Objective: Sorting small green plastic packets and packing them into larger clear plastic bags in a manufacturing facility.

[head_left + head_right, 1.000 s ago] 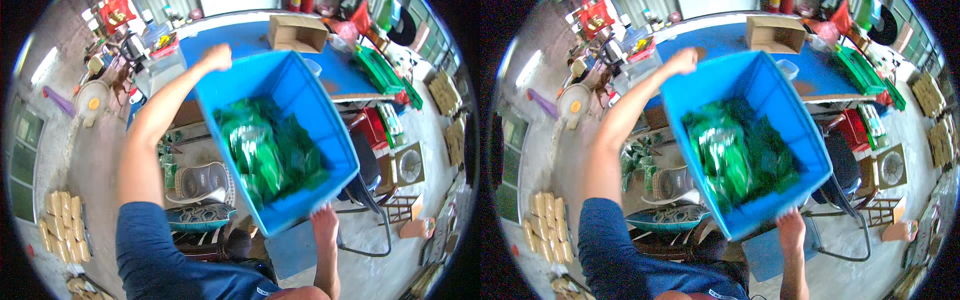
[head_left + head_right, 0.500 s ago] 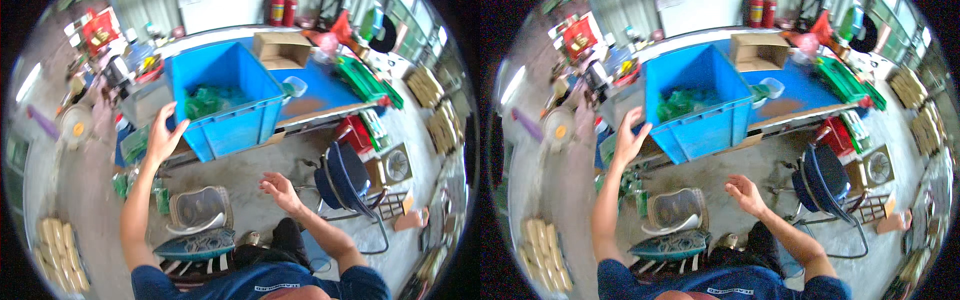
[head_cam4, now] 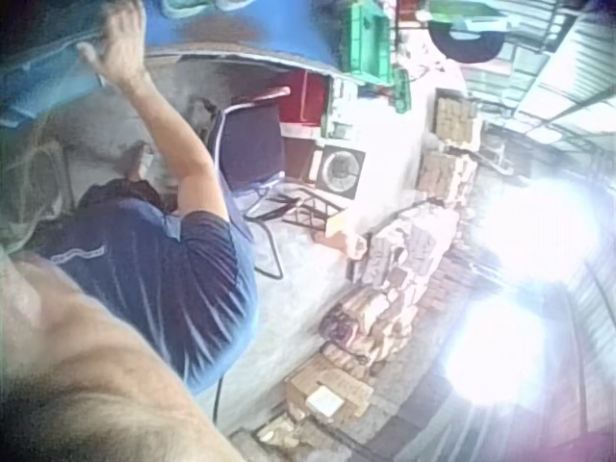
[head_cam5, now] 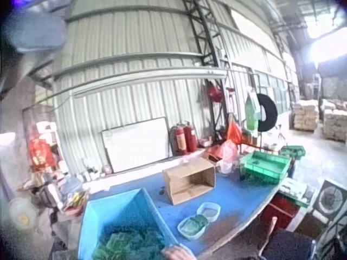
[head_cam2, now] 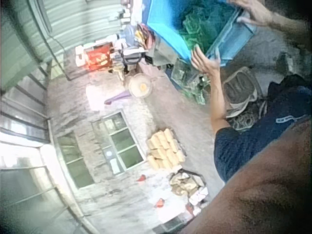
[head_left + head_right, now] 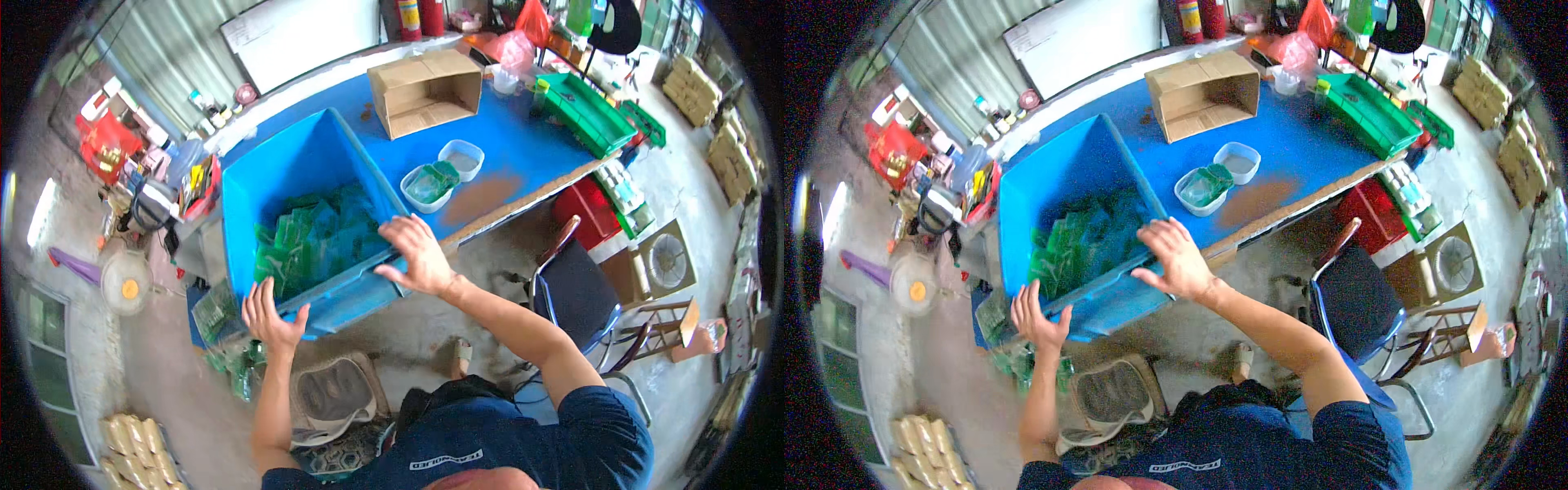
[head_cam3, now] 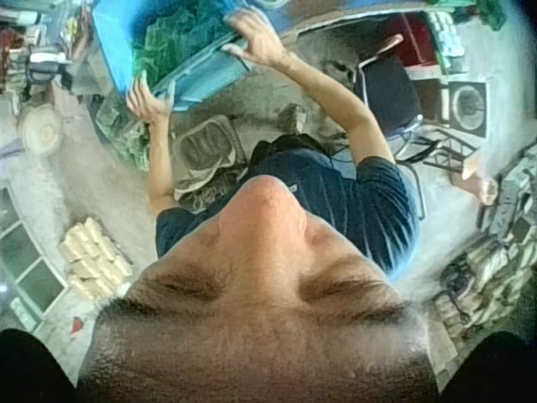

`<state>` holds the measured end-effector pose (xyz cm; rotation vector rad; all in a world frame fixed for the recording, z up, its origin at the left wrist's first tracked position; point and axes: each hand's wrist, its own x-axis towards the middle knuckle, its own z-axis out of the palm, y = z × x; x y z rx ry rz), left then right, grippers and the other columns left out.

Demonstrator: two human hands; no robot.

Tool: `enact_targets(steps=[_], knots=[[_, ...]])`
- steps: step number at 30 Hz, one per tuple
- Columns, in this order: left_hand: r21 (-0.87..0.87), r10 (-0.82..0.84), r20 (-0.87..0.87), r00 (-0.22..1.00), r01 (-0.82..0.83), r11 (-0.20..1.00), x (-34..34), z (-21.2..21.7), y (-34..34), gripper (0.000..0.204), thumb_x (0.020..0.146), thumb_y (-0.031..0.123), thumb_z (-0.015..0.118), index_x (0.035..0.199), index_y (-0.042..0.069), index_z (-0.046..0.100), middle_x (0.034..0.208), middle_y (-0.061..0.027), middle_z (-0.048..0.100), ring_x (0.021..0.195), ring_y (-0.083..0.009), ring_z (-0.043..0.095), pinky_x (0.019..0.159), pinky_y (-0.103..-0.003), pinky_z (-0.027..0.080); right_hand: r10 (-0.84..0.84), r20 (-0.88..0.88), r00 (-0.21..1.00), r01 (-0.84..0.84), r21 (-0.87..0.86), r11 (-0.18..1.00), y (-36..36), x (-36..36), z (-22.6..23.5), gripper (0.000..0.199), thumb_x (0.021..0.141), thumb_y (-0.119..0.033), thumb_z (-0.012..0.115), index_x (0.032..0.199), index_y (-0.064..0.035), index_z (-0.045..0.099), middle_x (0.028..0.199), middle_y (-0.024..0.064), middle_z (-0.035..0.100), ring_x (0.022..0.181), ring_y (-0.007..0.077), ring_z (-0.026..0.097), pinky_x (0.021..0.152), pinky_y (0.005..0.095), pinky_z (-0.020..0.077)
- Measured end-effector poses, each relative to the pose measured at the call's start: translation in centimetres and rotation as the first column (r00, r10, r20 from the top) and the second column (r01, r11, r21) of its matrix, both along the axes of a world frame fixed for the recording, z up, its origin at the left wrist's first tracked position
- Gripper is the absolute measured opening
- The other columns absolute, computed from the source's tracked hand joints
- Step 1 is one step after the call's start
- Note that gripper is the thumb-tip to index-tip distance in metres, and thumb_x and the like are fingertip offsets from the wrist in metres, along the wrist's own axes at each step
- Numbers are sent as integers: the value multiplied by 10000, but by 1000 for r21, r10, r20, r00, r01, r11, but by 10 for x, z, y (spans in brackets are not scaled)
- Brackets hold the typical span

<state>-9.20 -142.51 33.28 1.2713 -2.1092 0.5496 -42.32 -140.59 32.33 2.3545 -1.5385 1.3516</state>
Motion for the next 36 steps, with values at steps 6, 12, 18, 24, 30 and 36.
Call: enact_targets(steps=[6,12,18,24,30,36], knots=[[35,52,12,999,-53,998,-17,6,-61,961,793,761,515,1364,-11,466,1260,-210,560,1175,-388,516,1005,-489,361,-8,-27,1000,5,-132,991,-78,-19,-10,529,771,-381,735,1161,-47,610,1229,123,567,1284,333,441,1118,525,304],[57,68,51,996,-71,996,-40,6,-199,912,821,694,547,1398,-1,421,1300,-208,528,1232,-392,463,1041,-495,323,160,99,982,-156,-46,987,-214,-48,-4,571,828,-409,710,1243,-44,567,1294,138,556,1296,346,442,1114,536,305],[39,99,22,995,-100,994,-55,2,-294,825,846,617,587,1422,50,423,1359,-167,526,1255,-377,475,1031,-474,360,-652,727,215,172,629,758,-418,-159,-63,887,820,-608,650,1327,93,452,1274,251,565,1209,335,535,987,386,438],[41,54,-3,999,-54,998,-80,4,-394,868,840,668,552,1419,35,423,1352,-162,533,1265,-372,466,1048,-476,340,-583,804,-121,157,595,788,-542,-274,-66,585,778,-428,765,1082,48,613,1007,164,670,849,261,671,678,375,554],[10,-22,33,999,22,1000,-62,-6,-463,871,850,683,526,1419,33,419,1354,-163,528,1269,-364,462,1049,-477,333,-415,901,-122,137,430,893,-591,-309,-54,222,838,-48,666,1056,-10,641,966,87,674,819,189,666,613,317,602],[83,63,53,997,-67,994,-26,-6,-455,816,880,654,512,1431,59,412,1369,-177,513,1265,-349,467,1046,-467,328,-365,911,190,-21,375,927,-525,-344,65,225,827,-80,617,1014,34,668,880,107,678,760,197,663,672,328,572]])
